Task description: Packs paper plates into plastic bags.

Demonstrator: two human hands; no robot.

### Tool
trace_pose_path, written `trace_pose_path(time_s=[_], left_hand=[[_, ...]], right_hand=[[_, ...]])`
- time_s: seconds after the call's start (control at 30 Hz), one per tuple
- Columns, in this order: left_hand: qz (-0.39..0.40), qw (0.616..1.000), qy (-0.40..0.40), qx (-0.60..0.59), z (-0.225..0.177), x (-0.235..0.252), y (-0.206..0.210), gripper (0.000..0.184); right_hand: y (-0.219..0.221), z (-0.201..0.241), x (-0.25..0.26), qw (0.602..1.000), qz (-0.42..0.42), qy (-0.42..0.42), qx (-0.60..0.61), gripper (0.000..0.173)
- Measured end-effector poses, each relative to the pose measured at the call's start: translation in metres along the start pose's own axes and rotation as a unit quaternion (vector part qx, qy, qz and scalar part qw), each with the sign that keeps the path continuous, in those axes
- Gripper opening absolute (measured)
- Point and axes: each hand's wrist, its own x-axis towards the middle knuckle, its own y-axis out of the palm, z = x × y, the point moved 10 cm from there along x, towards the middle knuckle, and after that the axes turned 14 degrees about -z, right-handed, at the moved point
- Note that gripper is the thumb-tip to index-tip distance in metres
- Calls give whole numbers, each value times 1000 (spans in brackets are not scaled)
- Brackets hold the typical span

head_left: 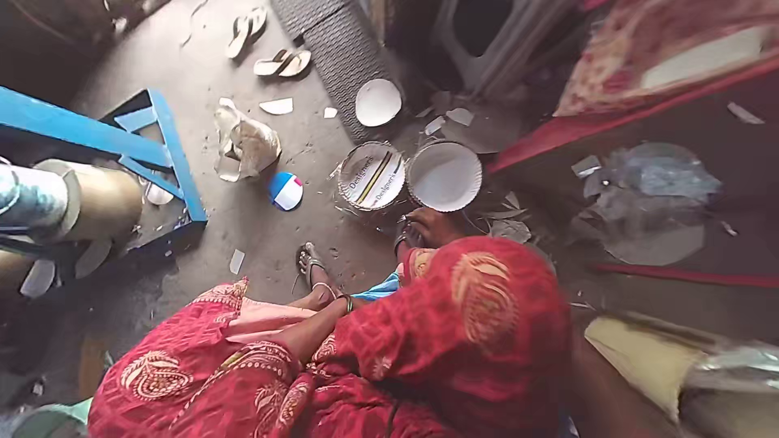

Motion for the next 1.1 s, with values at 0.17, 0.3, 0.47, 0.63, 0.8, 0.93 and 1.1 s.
trace_pose_path(time_s=[0.17,0.3,0.47,0.63,0.8,0.93,1.1], left_hand=[[214,966,-32,-140,-6,57,73,39],[124,913,-74,-382,47,186,81,45],[-84,852,-210,-472,80,287,13,61],[-116,781,-299,-536,74,324,57,58],[-117,789,-262,-544,61,321,58,38],[-165,818,-255,-488,106,314,39,37],[-222,825,-139,-500,81,327,12,69]], right_hand=[[82,19,40,989,88,-85,-84,40],[78,6,60,977,61,-118,-168,48],[100,-9,85,950,77,-210,-220,26],[96,11,94,933,29,-287,-216,12],[91,31,94,942,-8,-277,-188,11],[90,32,99,939,-53,-273,-202,13],[108,8,100,957,100,-193,-190,16]])
